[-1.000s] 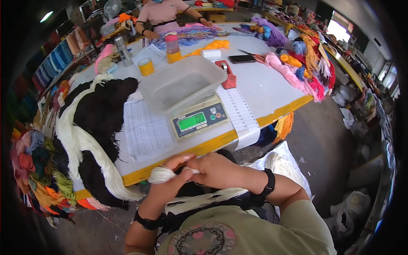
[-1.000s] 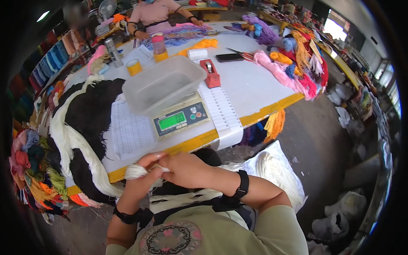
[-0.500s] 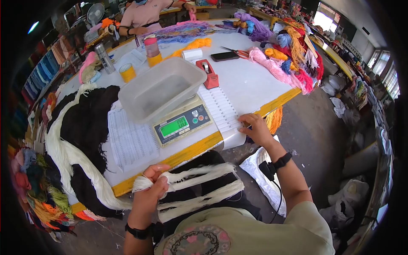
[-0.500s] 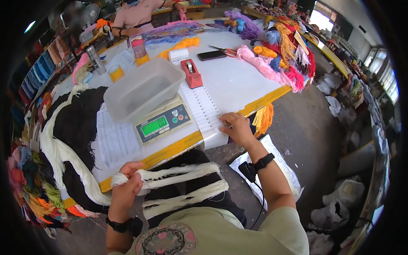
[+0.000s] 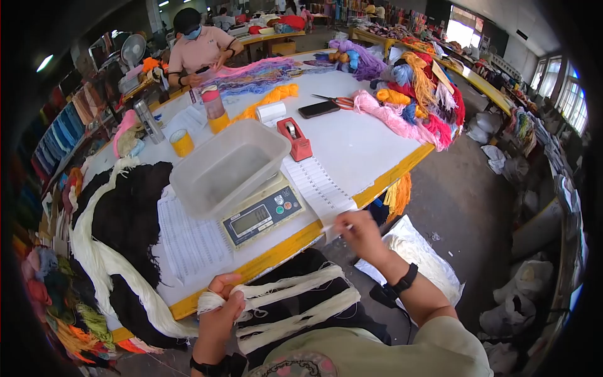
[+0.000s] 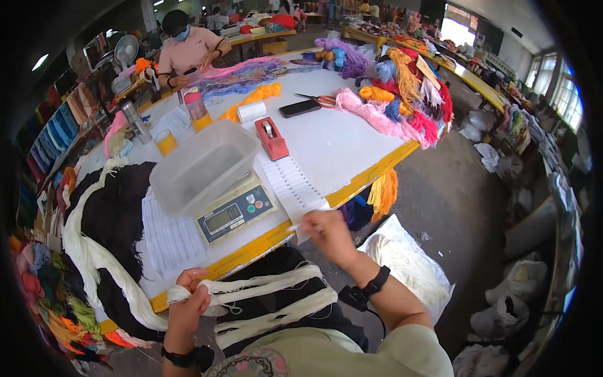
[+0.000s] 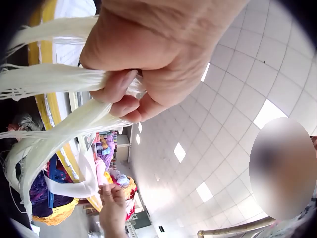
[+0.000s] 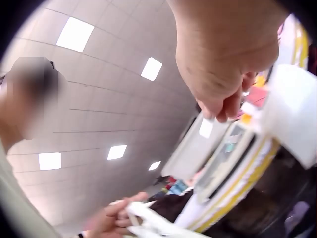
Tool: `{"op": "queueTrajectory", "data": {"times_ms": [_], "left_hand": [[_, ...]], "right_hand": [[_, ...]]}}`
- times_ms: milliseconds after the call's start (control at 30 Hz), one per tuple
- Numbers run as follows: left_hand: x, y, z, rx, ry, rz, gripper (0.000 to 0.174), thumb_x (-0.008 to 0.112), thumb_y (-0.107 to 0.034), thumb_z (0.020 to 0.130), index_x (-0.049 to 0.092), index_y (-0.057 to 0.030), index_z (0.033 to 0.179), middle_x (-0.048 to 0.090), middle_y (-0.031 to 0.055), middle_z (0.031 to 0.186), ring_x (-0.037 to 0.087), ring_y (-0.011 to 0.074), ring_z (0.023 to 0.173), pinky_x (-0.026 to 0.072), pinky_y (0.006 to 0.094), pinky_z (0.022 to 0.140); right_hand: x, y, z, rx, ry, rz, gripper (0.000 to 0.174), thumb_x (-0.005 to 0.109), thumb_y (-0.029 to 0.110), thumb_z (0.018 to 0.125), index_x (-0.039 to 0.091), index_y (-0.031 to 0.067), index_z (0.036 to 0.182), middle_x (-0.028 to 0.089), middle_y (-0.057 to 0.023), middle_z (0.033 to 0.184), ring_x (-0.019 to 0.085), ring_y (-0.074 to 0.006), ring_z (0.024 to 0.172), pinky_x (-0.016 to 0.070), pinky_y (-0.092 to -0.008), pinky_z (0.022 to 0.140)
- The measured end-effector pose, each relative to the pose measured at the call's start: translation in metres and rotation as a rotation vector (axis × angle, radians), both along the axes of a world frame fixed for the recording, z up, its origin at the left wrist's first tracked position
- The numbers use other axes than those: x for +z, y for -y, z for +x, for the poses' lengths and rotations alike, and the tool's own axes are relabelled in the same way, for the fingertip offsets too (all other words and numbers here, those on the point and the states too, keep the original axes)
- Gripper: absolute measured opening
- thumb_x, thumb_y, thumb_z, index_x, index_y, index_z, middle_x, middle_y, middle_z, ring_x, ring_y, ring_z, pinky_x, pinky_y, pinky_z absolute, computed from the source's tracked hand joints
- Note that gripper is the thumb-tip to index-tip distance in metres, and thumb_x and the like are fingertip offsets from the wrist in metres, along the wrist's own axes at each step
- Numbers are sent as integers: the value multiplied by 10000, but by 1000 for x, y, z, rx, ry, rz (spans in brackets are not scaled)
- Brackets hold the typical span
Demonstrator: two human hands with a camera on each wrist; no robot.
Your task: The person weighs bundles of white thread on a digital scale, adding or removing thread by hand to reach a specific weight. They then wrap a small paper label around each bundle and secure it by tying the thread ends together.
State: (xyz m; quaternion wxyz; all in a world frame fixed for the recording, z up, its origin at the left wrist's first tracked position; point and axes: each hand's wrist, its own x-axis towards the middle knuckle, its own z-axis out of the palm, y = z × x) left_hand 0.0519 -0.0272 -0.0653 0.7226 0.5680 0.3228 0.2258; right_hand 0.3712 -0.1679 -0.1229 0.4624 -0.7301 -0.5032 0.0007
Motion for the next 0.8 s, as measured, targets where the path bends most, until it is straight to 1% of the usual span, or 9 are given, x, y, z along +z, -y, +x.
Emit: {"op": "queueTrajectory", "data": {"times_ms": [67,167,233,367,500,600,667,700,800], "left_hand": [[-2,0,0,-60,-29,14,321,558,-43,898,507,-61,1215,547,3,832,431,37,633,321,172,525],[-11,1,10,-269,33,199,422,587,-86,905,446,-51,1301,550,7,900,458,53,720,374,196,611],[-13,2,10,-433,86,219,500,602,-124,911,392,-39,1357,550,10,957,466,64,793,394,216,679],[-12,0,-10,-293,-49,256,543,589,-101,906,352,-32,1390,574,5,899,482,61,741,403,221,647],[-2,-3,-19,-123,30,222,624,559,-53,901,247,-34,1441,599,13,848,498,48,719,407,208,617],[16,1,-14,-76,39,260,652,554,-31,918,201,-40,1467,592,3,838,493,37,742,406,199,662],[18,0,-14,-66,51,342,649,549,-29,940,183,-45,1476,586,-14,838,474,23,754,400,197,708],[12,-1,-15,-43,86,435,695,588,-10,904,202,-75,1478,582,-10,834,444,25,676,365,177,611],[4,-4,-19,-21,-9,813,567,617,-21,894,344,-58,1389,610,32,835,526,63,676,428,212,618]], "right_hand": [[50,-13,-31,481,71,64,125,713,69,789,635,80,886,650,-57,859,605,-266,838,455,-366,766],[85,-34,-67,913,283,-108,95,593,140,885,580,109,974,619,-35,906,594,-234,865,394,-386,875],[97,-46,-88,944,474,-109,98,592,133,878,578,108,971,618,-42,921,590,-238,880,386,-379,877],[98,-68,-116,972,459,-63,154,603,144,868,585,116,1018,618,-50,918,587,-254,894,389,-379,872],[68,-86,-138,846,118,113,334,596,143,898,502,110,1217,613,-75,972,590,-263,913,408,-390,863],[54,-89,-146,990,-550,-200,382,484,136,982,322,89,1325,568,-83,952,556,-171,909,446,-313,803],[54,-87,-150,955,-553,-261,334,502,127,970,371,81,1274,566,-60,844,547,-154,782,438,-307,729],[47,-88,-152,936,-574,-163,310,516,142,962,393,82,1240,573,-61,754,570,-172,696,440,-322,652],[66,-85,-148,886,-663,-271,266,564,119,945,432,73,1171,463,20,635,383,-50,573,311,-233,525]]}}
